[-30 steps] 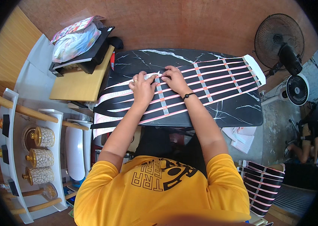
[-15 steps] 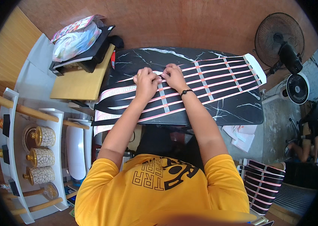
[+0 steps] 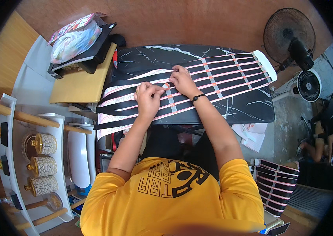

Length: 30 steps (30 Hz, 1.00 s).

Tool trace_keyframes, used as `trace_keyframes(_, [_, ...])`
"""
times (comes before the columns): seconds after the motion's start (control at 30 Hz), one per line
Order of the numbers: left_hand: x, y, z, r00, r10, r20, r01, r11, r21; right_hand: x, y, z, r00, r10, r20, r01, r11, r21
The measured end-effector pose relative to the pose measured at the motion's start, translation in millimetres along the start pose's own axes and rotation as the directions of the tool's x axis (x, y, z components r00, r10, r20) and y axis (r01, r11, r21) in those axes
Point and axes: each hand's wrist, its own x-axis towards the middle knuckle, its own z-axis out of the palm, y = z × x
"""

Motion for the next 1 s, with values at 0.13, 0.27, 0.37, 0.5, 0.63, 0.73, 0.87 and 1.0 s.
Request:
trace_keyframes(0.13, [-21.1, 9.5, -19.9, 0.997, 0.076, -0.008, -0.076, 0.997, -0.027, 6.1, 1.6, 9.4, 0.992, 0.126, -0.029, -0.129, 0.987, -0.098])
trace_keyframes(0.27, [-33.0, 9.5, -30.9, 1.000, 0.015, 0.014, -0.015, 1.000, 0.024, 4.4, 0.3, -2.9, 0.985, 0.173, -0.017, -0.159, 0.934, 0.321])
trace_keyframes(0.37, [-31.3, 6.8, -26.3, 0.999, -0.011, -0.030, 0.011, 1.000, 0.001, -12.4, -7.2, -15.8, 0.999, -0.041, -0.023, 0.044, 0.988, 0.145])
trace_keyframes(0.5, [-30.5, 8.7, -24.5, 0.998, 0.048, -0.049, -0.052, 0.994, -0.092, -25.9, -15.7, -10.5, 0.996, 0.027, 0.087, -0.022, 0.998, -0.060])
trace_keyframes(0.63, [-51.5, 20.6, -39.0, 0.990, 0.137, -0.022, -0.138, 0.989, -0.059, -23.5, -14.2, 0.0, 0.999, 0.038, 0.031, -0.033, 0.985, -0.170])
trace_keyframes(0.73, [-71.1, 23.0, -56.6, 0.996, 0.074, 0.040, -0.068, 0.989, -0.134, -20.3, -13.9, -3.8, 0.997, 0.075, -0.001, -0.075, 0.997, -0.014])
trace_keyframes(0.87, [-80.9, 18.0, -62.2, 0.997, -0.014, 0.079, 0.020, 0.996, -0.085, -31.3, -21.9, -21.4, 1.000, -0.013, -0.021, 0.016, 0.988, 0.155])
trace_keyframes(1.0, [-79.6, 14.7, -60.7, 1.000, 0.027, 0.009, -0.025, 0.992, -0.123, -51.4, -35.1, -24.4, 0.995, -0.062, 0.072, 0.062, 0.998, 0.008])
